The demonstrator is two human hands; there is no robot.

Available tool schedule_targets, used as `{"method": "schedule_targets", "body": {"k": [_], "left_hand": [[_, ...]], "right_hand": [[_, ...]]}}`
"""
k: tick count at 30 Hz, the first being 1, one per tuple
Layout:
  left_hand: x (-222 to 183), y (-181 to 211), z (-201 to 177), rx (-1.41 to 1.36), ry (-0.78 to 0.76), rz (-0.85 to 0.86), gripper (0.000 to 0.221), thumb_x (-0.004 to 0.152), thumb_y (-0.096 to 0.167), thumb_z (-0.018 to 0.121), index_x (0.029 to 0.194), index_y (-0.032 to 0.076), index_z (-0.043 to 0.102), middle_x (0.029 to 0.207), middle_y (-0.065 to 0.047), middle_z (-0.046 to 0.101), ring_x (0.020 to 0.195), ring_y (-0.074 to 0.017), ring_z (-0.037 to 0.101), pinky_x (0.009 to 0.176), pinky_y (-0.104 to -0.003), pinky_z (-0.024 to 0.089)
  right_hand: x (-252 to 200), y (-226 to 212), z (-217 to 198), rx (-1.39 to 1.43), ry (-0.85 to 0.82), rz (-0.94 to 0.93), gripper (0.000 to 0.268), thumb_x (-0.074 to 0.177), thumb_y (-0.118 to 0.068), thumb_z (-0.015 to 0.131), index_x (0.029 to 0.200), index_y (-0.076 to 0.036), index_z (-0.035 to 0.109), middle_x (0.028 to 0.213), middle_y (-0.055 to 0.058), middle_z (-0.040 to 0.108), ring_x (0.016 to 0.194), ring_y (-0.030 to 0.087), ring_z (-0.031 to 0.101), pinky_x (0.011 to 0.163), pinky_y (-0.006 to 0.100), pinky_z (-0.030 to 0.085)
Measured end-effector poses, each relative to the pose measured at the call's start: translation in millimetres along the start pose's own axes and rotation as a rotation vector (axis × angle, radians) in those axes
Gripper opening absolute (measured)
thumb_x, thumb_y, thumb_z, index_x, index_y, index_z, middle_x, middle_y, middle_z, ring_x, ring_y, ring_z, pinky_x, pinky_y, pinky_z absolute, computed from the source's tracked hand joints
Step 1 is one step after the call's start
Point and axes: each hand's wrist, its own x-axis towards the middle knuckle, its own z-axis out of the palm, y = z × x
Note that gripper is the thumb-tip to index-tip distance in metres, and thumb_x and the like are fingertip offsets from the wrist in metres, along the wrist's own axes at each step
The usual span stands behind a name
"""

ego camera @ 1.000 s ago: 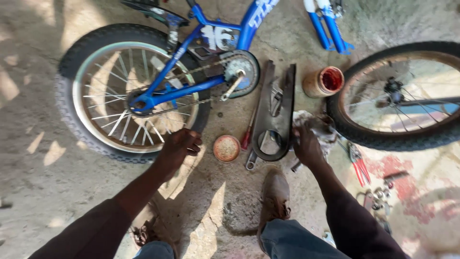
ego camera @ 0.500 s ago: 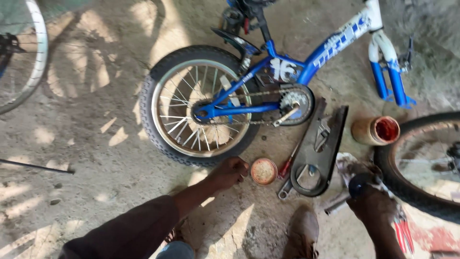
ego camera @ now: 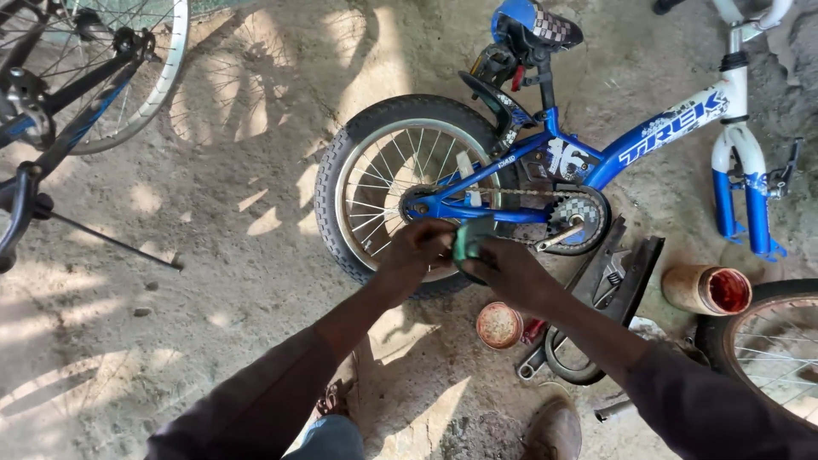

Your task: Installing a bicycle chain and its protective guard using a wrench and screwdriver.

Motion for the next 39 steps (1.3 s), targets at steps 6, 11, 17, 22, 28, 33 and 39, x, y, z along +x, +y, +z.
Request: {"method": "schedule_targets", "body": {"k": [6, 11, 17, 22, 28, 33, 39], "left_hand": [[-18, 6, -7, -0.163, 0.025, 0.053, 0.036, 0.098, 0.012, 0.072, 0.128, -0.005, 0.064, 0.106, -0.021, 0.067, 0.089, -0.0267, 0.072, 0.076, -0.041, 0.067], [-27, -1, -8, -0.162, 0.061, 0.066, 0.034, 0.098, 0.009, 0.071, 0.127, -0.007, 0.064, 0.1, -0.017, 0.067, 0.083, -0.0232, 0.072, 0.072, -0.038, 0.067], [-18, -17, -22, -0.108, 0.081, 0.091, 0.031, 0.099, 0.01, 0.068, 0.126, -0.005, 0.065, 0.093, -0.016, 0.069, 0.077, -0.0202, 0.072, 0.066, -0.032, 0.067], [-16, -10, -40, -0.158, 0.101, 0.096, 0.028, 0.105, 0.013, 0.059, 0.127, -0.004, 0.063, 0.094, -0.01, 0.068, 0.08, -0.0164, 0.072, 0.069, -0.029, 0.066], [-10, -27, -48, -0.399, 0.025, 0.045, 0.026, 0.108, 0.017, 0.054, 0.128, 0.004, 0.064, 0.099, -0.01, 0.07, 0.089, -0.0187, 0.071, 0.077, -0.033, 0.063], [-15, -24, -41, -0.542, -0.072, 0.025, 0.03, 0.108, 0.018, 0.054, 0.135, 0.006, 0.061, 0.109, -0.013, 0.072, 0.102, -0.0227, 0.071, 0.09, -0.039, 0.059], [-28, 3, -26, -0.544, -0.117, 0.025, 0.034, 0.108, 0.019, 0.054, 0.138, 0.006, 0.06, 0.11, -0.013, 0.073, 0.099, -0.0208, 0.072, 0.084, -0.034, 0.06]], "right_hand": [[12, -34, 30, 0.049, 0.252, -0.089, 0.028, 0.083, -0.032, 0.084, 0.085, -0.006, 0.073, 0.076, 0.017, 0.068, 0.068, 0.026, 0.07, 0.055, 0.033, 0.049], [-4, -8, 56, 0.239, 0.277, -0.145, 0.02, 0.091, -0.016, 0.078, 0.103, 0.0, 0.075, 0.095, 0.025, 0.069, 0.087, 0.034, 0.071, 0.068, 0.04, 0.057], [-13, 9, 56, 0.587, 0.267, -0.126, 0.026, 0.093, -0.006, 0.075, 0.119, -0.005, 0.075, 0.096, 0.009, 0.071, 0.094, 0.014, 0.066, 0.082, 0.032, 0.056], [-23, 19, 60, 0.683, 0.282, -0.11, 0.019, 0.093, -0.004, 0.073, 0.113, -0.003, 0.074, 0.1, 0.007, 0.073, 0.095, 0.012, 0.066, 0.083, 0.026, 0.055], [-32, 37, 69, 0.76, 0.21, -0.004, 0.027, 0.094, -0.004, 0.072, 0.118, 0.006, 0.071, 0.093, 0.012, 0.068, 0.086, 0.014, 0.064, 0.071, 0.027, 0.059], [-30, 17, 75, 0.788, 0.223, -0.11, 0.031, 0.091, 0.0, 0.075, 0.121, 0.004, 0.07, 0.094, 0.009, 0.066, 0.092, 0.013, 0.066, 0.075, 0.027, 0.057], [-32, 5, 72, 0.737, 0.205, -0.202, 0.04, 0.088, -0.001, 0.077, 0.127, -0.002, 0.066, 0.094, 0.009, 0.068, 0.089, 0.015, 0.065, 0.076, 0.03, 0.057]]}}
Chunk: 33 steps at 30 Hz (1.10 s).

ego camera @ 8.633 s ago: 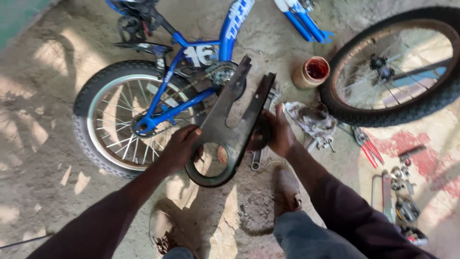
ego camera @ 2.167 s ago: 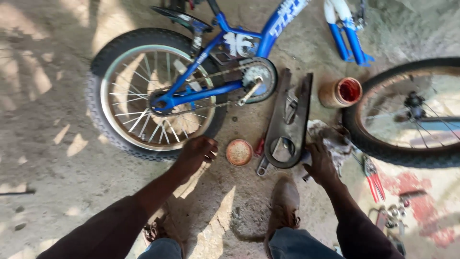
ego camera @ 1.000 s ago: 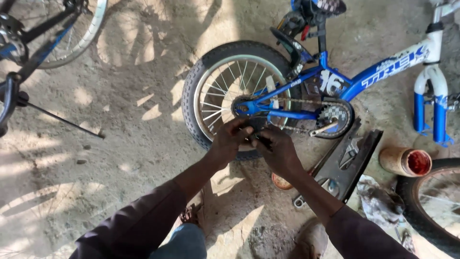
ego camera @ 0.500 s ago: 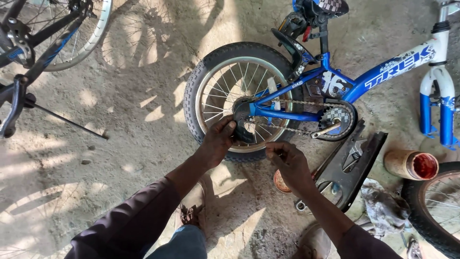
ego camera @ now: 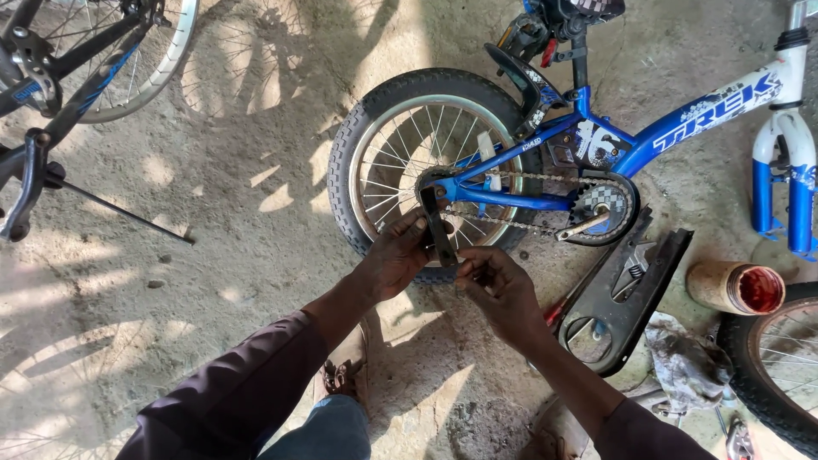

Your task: Installing a bicycle chain and its protective guard using a wrench and screwdriver.

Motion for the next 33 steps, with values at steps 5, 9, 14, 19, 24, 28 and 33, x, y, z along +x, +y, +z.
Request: {"method": "schedule_targets", "body": {"k": [5, 9, 14, 19, 24, 28, 33], "left_hand": [[3, -6, -10, 0.004, 0.009, -0.002, 0.035, 0.107, 0.02, 0.055, 0.139, 0.005, 0.06, 0.111, -0.014, 0.074, 0.099, -0.0208, 0.072, 0.083, -0.034, 0.06], [12, -24, -41, 0.019, 0.036, -0.043, 0.028, 0.107, 0.021, 0.058, 0.129, 0.006, 0.066, 0.1, -0.01, 0.074, 0.091, -0.0202, 0.072, 0.082, -0.034, 0.06], [7, -24, -48, 0.079, 0.093, -0.012, 0.016, 0.1, 0.014, 0.068, 0.114, 0.006, 0.068, 0.098, -0.009, 0.073, 0.09, -0.0216, 0.073, 0.082, -0.035, 0.06], [1, -23, -33, 0.126, 0.14, -0.057, 0.013, 0.095, 0.009, 0.074, 0.106, 0.007, 0.068, 0.092, -0.005, 0.071, 0.084, -0.0181, 0.071, 0.078, -0.032, 0.059], [-2, -17, -4, 0.229, 0.102, -0.079, 0.011, 0.098, 0.008, 0.069, 0.108, 0.007, 0.064, 0.095, -0.004, 0.068, 0.09, -0.0178, 0.069, 0.086, -0.033, 0.056], [2, -31, -14, 0.238, 0.068, -0.1, 0.008, 0.1, 0.007, 0.066, 0.107, 0.006, 0.062, 0.093, -0.003, 0.065, 0.091, -0.0169, 0.067, 0.086, -0.032, 0.055], [1, -41, -10, 0.225, 0.085, -0.116, 0.008, 0.101, 0.005, 0.065, 0.107, 0.005, 0.062, 0.093, -0.004, 0.065, 0.089, -0.0164, 0.066, 0.086, -0.032, 0.053]], "right_hand": [[5, -4, 4, -0.036, -0.006, -0.053, 0.046, 0.089, -0.001, 0.077, 0.133, -0.003, 0.063, 0.094, 0.01, 0.069, 0.088, 0.016, 0.066, 0.076, 0.031, 0.056], [12, -5, 2, -0.084, -0.015, -0.081, 0.025, 0.093, 0.0, 0.071, 0.118, -0.004, 0.073, 0.091, 0.009, 0.069, 0.086, 0.016, 0.069, 0.074, 0.032, 0.058], [13, 8, -14, -0.109, 0.115, -0.112, 0.02, 0.093, -0.001, 0.072, 0.113, -0.002, 0.075, 0.087, 0.01, 0.069, 0.077, 0.016, 0.069, 0.067, 0.029, 0.059], [10, 64, -120, -0.293, 0.533, -0.242, 0.011, 0.103, -0.002, 0.065, 0.11, 0.006, 0.066, 0.081, 0.014, 0.066, 0.067, 0.017, 0.067, 0.061, 0.029, 0.056], [-23, 151, -272, -0.857, 1.03, -0.178, 0.019, 0.101, -0.01, 0.071, 0.108, 0.004, 0.06, 0.093, 0.024, 0.053, 0.075, 0.043, 0.064, 0.062, 0.047, 0.056], [-59, 223, -344, -0.85, 1.03, 0.656, 0.057, 0.097, -0.053, 0.072, 0.122, -0.009, 0.046, 0.124, 0.024, 0.049, 0.121, 0.048, 0.051, 0.109, 0.058, 0.041], [-73, 273, -380, -0.966, 0.889, 0.787, 0.033, 0.103, -0.039, 0.059, 0.113, -0.009, 0.07, 0.1, 0.02, 0.074, 0.098, 0.044, 0.073, 0.079, 0.056, 0.059]]}}
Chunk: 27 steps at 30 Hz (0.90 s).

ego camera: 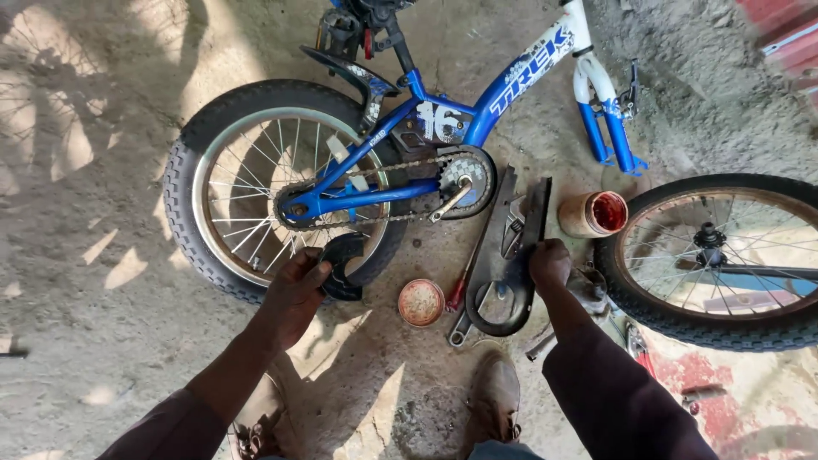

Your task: Installing a bicycle chain and its protective guard using a wrench and screwdriver.

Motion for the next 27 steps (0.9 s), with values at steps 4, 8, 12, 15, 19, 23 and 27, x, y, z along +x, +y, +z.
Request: {"method": "schedule_targets", "body": {"k": [4, 8, 12, 15, 19, 23, 27], "left_hand": [[1, 10, 13, -0.006, 0.004, 0.009, 0.007, 0.101, 0.006, 0.064, 0.107, 0.005, 0.062, 0.093, -0.004, 0.065, 0.089, -0.0163, 0.066, 0.085, -0.031, 0.053], [2, 17, 14, -0.046, 0.042, 0.016, 0.011, 0.102, 0.009, 0.063, 0.111, 0.004, 0.064, 0.096, -0.005, 0.067, 0.092, -0.0176, 0.067, 0.089, -0.033, 0.053], [14, 10, -6, -0.173, 0.257, -0.201, 0.033, 0.103, 0.019, 0.057, 0.128, -0.002, 0.065, 0.124, -0.01, 0.067, 0.11, -0.0196, 0.059, 0.098, -0.033, 0.043], [8, 29, 10, -0.006, 0.14, -0.191, 0.046, 0.111, 0.031, 0.04, 0.12, -0.003, 0.069, 0.097, -0.015, 0.069, 0.084, -0.0195, 0.064, 0.079, -0.034, 0.051], [7, 38, 29, 0.065, 0.12, -0.149, 0.045, 0.106, 0.038, 0.052, 0.107, -0.002, 0.074, 0.076, -0.006, 0.057, 0.064, -0.015, 0.059, 0.062, -0.03, 0.051], [7, 25, 36, 0.211, -0.027, 0.141, 0.049, 0.104, 0.045, 0.055, 0.111, 0.002, 0.078, 0.078, -0.011, 0.062, 0.06, -0.0129, 0.057, 0.056, -0.025, 0.046], [-10, 46, 70, 0.181, -0.141, 0.2, 0.038, 0.101, 0.031, 0.064, 0.123, 0.002, 0.075, 0.083, -0.009, 0.069, 0.069, -0.0091, 0.06, 0.063, -0.022, 0.046]], "right_hand": [[-18, -28, -25, -0.711, 0.187, -0.356, 0.025, 0.105, -0.031, 0.059, 0.103, -0.006, 0.063, 0.099, 0.012, 0.068, 0.093, 0.027, 0.075, 0.083, 0.036, 0.06], [-21, -80, -99, -0.018, 0.449, -0.386, 0.019, 0.105, -0.026, 0.062, 0.108, -0.008, 0.06, 0.086, 0.014, 0.062, 0.078, 0.039, 0.07, 0.059, 0.048, 0.057], [-101, -165, -215, 0.22, 0.423, -0.837, 0.05, 0.089, -0.009, 0.088, 0.122, 0.011, 0.056, 0.098, 0.024, 0.066, 0.076, 0.035, 0.063, 0.068, 0.046, 0.05], [-178, -227, -261, 0.086, 0.455, -0.987, 0.019, 0.091, 0.003, 0.073, 0.1, 0.007, 0.058, 0.1, 0.027, 0.059, 0.085, 0.045, 0.055, 0.077, 0.054, 0.044], [-201, -245, -215, 0.045, 0.437, -1.104, 0.027, 0.083, 0.005, 0.075, 0.109, 0.0, 0.069, 0.103, 0.019, 0.058, 0.084, 0.037, 0.057, 0.07, 0.048, 0.047], [-206, -252, -150, -0.027, 0.5, -1.512, 0.022, 0.072, -0.009, 0.07, 0.089, -0.021, 0.072, 0.081, 0.005, 0.06, 0.081, 0.029, 0.062, 0.08, 0.044, 0.053], [-235, -263, -134, 0.093, 0.475, -1.687, 0.017, 0.087, -0.008, 0.06, 0.081, -0.019, 0.071, 0.083, 0.005, 0.062, 0.079, 0.028, 0.061, 0.075, 0.041, 0.052]]}}
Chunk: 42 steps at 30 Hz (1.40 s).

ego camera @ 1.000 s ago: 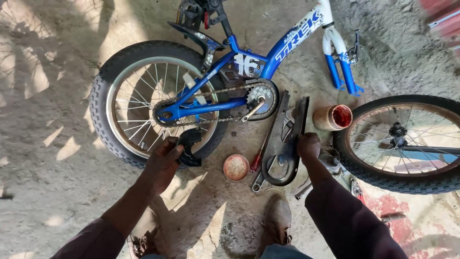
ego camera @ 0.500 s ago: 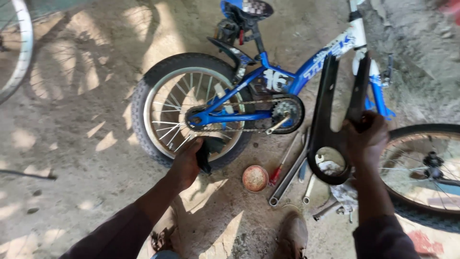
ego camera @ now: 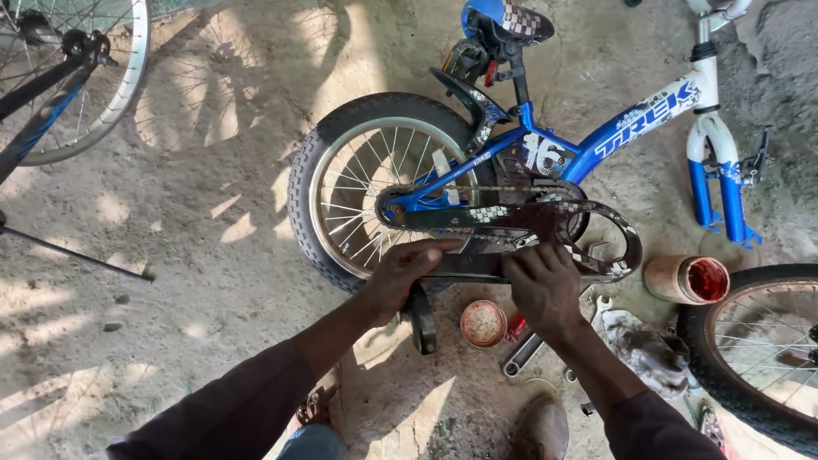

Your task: Installing a bicycle chain and its protective guard using a wrench and screwdriver.

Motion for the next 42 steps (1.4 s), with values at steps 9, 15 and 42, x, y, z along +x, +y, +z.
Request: {"method": "schedule_targets", "body": {"k": [9, 15, 42], "left_hand": [[3, -33, -54, 0.29, -0.174, 0.075, 0.022, 0.103, 0.014, 0.062, 0.114, 0.005, 0.078, 0.115, -0.018, 0.077, 0.119, -0.0242, 0.061, 0.104, -0.044, 0.049], [5, -21, -59, 0.389, -0.223, 0.083, 0.019, 0.102, 0.007, 0.062, 0.112, 0.004, 0.078, 0.108, -0.02, 0.077, 0.112, -0.0235, 0.063, 0.1, -0.046, 0.05], [-7, -24, -65, 0.38, 0.288, -0.254, 0.032, 0.098, 0.029, 0.067, 0.115, 0.005, 0.078, 0.092, -0.013, 0.079, 0.083, -0.0138, 0.058, 0.08, -0.028, 0.041]], "right_hand": [[-8, 4, -23, 0.271, -0.366, 0.233, 0.103, 0.062, -0.082, 0.072, 0.14, -0.016, 0.058, 0.133, 0.014, 0.059, 0.12, 0.034, 0.056, 0.103, 0.05, 0.04], [-79, 56, -5, 0.233, -0.056, 0.908, 0.064, 0.111, -0.052, 0.054, 0.137, 0.006, 0.053, 0.123, 0.033, 0.05, 0.12, 0.054, 0.051, 0.108, 0.059, 0.036], [-137, 121, 5, 1.014, 0.67, 1.624, 0.028, 0.111, -0.033, 0.063, 0.108, -0.006, 0.059, 0.074, -0.001, 0.041, 0.06, 0.009, 0.053, 0.056, 0.019, 0.052]]}}
